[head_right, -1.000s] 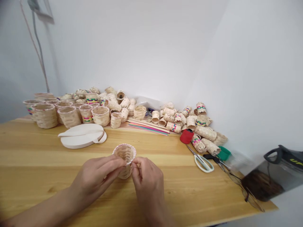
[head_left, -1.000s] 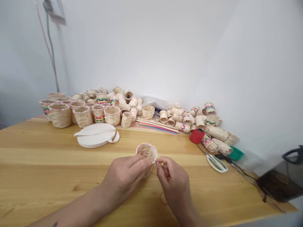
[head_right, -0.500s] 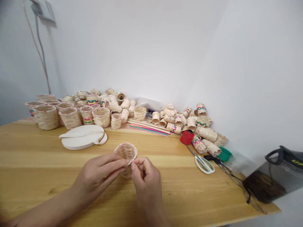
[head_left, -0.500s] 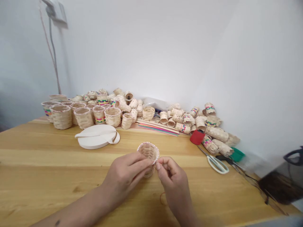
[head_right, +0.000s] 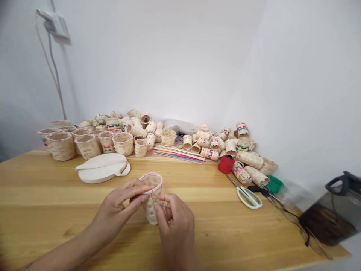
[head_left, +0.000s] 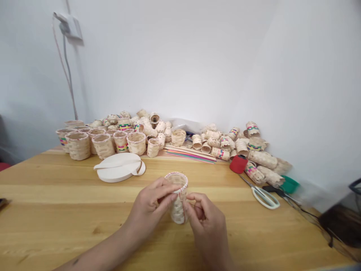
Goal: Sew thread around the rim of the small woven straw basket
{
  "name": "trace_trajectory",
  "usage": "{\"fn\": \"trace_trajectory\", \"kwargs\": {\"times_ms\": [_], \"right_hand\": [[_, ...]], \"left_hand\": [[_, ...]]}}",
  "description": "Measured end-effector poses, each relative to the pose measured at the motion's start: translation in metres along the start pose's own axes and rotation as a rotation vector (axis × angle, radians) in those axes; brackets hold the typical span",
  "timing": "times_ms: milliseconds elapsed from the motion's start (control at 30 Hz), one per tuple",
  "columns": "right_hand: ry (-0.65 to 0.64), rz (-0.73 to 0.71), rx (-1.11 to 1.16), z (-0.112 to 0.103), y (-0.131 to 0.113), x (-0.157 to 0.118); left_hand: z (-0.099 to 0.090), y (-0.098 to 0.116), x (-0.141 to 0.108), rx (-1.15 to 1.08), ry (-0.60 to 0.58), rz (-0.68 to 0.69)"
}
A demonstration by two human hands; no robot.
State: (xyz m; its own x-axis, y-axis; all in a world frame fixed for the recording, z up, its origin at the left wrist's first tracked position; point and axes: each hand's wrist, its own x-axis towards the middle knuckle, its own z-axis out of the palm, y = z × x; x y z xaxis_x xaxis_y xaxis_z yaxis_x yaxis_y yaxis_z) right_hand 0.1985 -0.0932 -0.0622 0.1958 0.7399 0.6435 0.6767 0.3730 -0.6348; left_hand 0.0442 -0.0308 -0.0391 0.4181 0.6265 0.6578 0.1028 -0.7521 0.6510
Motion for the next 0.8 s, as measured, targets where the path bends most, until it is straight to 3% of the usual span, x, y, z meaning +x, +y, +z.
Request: {"fn": "trace_trajectory", "kwargs": {"times_ms": [133,267,400,533,800], "right_hand": [[0.027,-0.204,-0.143,0.005,-0.001,0.004],[0.006,-0.209,-0.176,0.008,-0.005,0.008],[-0.125,-0.023,-0.072,0.004,-0.011,0.010],[-0.314,0.200,0.191,-0.002,-0.015,0.013],[-0.454,0.352,0.503,-0.014,-0.022,0.016]], "left_hand": [[0.001,0.000,-0.002,-0.005,0.022,-0.018],[0.001,0.000,0.000,-0.002,0.034,-0.022],[0.000,0.000,0.001,0.004,0.041,0.012],[-0.002,-0.001,0.001,0.029,0.043,0.053],[-0.004,-0.002,0.003,0.013,0.061,0.032]]}}
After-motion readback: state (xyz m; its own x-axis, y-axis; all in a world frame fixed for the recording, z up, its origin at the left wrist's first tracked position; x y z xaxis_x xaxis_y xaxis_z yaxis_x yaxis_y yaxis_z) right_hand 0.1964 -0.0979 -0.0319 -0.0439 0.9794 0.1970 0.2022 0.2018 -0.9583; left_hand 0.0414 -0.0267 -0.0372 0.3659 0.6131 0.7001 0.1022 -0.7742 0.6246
